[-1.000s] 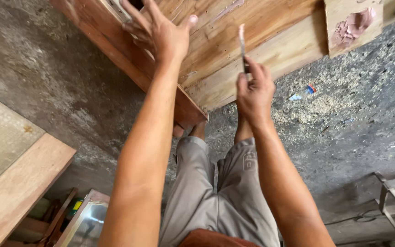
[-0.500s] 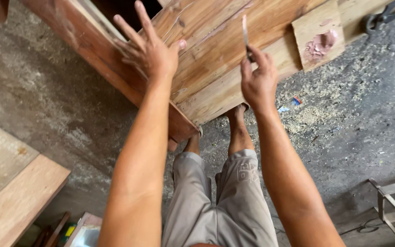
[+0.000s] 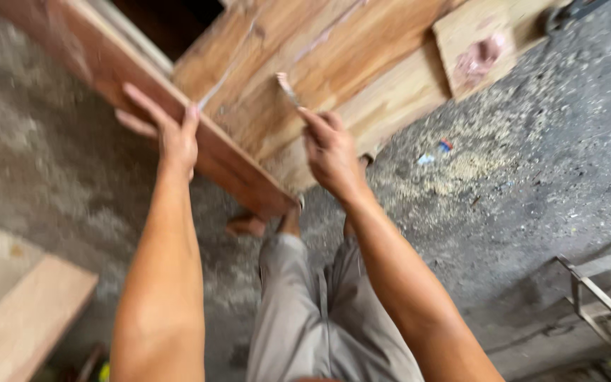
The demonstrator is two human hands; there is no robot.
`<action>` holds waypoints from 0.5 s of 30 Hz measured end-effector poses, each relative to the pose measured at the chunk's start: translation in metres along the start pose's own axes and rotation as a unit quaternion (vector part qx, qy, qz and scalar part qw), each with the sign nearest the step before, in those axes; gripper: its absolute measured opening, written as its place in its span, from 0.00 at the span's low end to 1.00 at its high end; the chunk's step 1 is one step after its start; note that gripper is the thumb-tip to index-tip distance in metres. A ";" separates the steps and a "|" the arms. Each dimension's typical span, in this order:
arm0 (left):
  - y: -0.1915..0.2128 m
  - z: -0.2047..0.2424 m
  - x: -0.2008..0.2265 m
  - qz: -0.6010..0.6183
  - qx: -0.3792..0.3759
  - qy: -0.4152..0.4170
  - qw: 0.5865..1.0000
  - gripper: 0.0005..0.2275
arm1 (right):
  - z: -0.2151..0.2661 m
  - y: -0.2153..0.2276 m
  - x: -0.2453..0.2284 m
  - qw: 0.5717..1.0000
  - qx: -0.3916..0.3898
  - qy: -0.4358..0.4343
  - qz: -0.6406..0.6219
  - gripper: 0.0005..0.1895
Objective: The person applies a pink wood filler paste to cracks and seams in a wooden cabinet using a small knife, smoothing the material along the length of the wood.
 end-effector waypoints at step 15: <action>-0.003 -0.003 -0.003 -0.048 -0.012 0.067 0.997 0.50 | -0.027 0.022 0.028 0.992 -0.056 0.001 0.116 0.18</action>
Point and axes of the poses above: each hand's wrist, its own z-axis away from the middle knuckle, its own y-axis out of the back of the hand, x = y × z, the point moved 7 cm from there along -z, towards the middle knuckle
